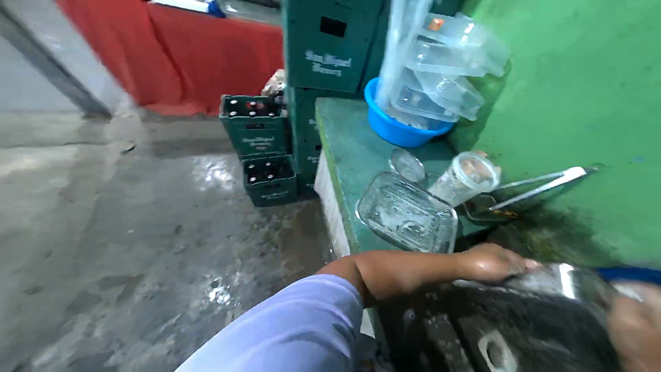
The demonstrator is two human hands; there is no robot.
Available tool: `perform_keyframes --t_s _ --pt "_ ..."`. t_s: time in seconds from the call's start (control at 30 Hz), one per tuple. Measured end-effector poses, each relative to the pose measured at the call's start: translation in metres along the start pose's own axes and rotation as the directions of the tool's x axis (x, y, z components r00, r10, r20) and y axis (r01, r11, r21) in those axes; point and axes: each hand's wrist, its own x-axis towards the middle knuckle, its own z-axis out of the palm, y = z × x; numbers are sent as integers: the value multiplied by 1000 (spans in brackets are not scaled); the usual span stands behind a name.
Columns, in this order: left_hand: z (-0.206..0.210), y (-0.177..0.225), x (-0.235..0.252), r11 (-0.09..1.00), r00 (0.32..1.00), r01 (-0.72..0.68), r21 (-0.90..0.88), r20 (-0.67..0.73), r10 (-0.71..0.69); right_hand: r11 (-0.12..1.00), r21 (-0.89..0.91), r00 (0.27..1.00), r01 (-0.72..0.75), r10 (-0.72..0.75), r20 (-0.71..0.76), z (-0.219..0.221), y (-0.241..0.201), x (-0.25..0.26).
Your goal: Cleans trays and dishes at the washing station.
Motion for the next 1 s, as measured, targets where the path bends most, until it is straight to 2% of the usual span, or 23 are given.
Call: perform_keyframes --t_s 0.07,0.13,0.2,0.27,0.33,0.4,0.47,0.53,0.6,0.63,0.67,0.7,0.77,0.8,0.87,0.93,0.97,1.0 --pt "5 -2 1 997 993 33 -73 -108 -40 997 10 994 82 -81 -76 17 -24 7" --pt "6 -6 8 992 983 103 -75 -142 -113 995 74 988 64 -53 -142 39 -42 9" --pt "4 -11 13 986 979 157 -61 -122 -164 991 68 966 116 -97 -241 59 -40 4" --pt "3 -20 14 983 978 156 -97 -124 -168 989 75 953 127 -101 -287 66 -19 -5" --pt "-1 -22 7 970 972 127 -209 -166 -164 992 116 971 -49 75 -227 58 9 -22" --pt "-8 -19 -5 938 952 125 -323 -227 -205 944 103 932 -313 326 -158 43 43 -43" --pt "-14 -8 -17 918 930 139 -371 -271 -250 852 171 820 -494 522 -235 38 79 -59" --pt "-14 1 -23 918 925 134 -374 -286 -251 690 426 645 -585 714 -272 37 99 -70" --pt "-11 6 -24 922 924 101 -373 -308 -226 466 705 424 -534 869 -254 42 102 -76" --pt "-10 7 -21 920 924 72 -386 -322 -208 372 786 309 -494 920 -242 48 99 -78" --pt "-8 8 -19 903 917 57 -425 -336 -216 316 826 241 -466 944 -225 54 91 -81" --pt "-6 9 -16 882 903 49 -469 -356 -240 325 815 222 -479 944 -245 62 85 -85" --pt "0 13 -10 825 863 63 -562 -385 -328 434 680 259 -591 901 -349 84 81 -96" --pt "2 14 -7 797 845 75 -599 -387 -370 493 596 303 -634 867 -395 97 77 -100" --pt "11 14 -1 762 831 82 -642 -378 -408 636 441 462 -633 768 -444 121 53 -104" --pt "19 9 4 767 844 74 -637 -370 -389 822 267 664 -504 566 -488 145 13 -98" --pt "23 8 5 787 852 68 -613 -375 -366 907 185 742 -378 417 -525 153 -5 -91" --pt "26 9 6 810 856 64 -583 -384 -345 962 125 789 -242 270 -552 155 -19 -79"
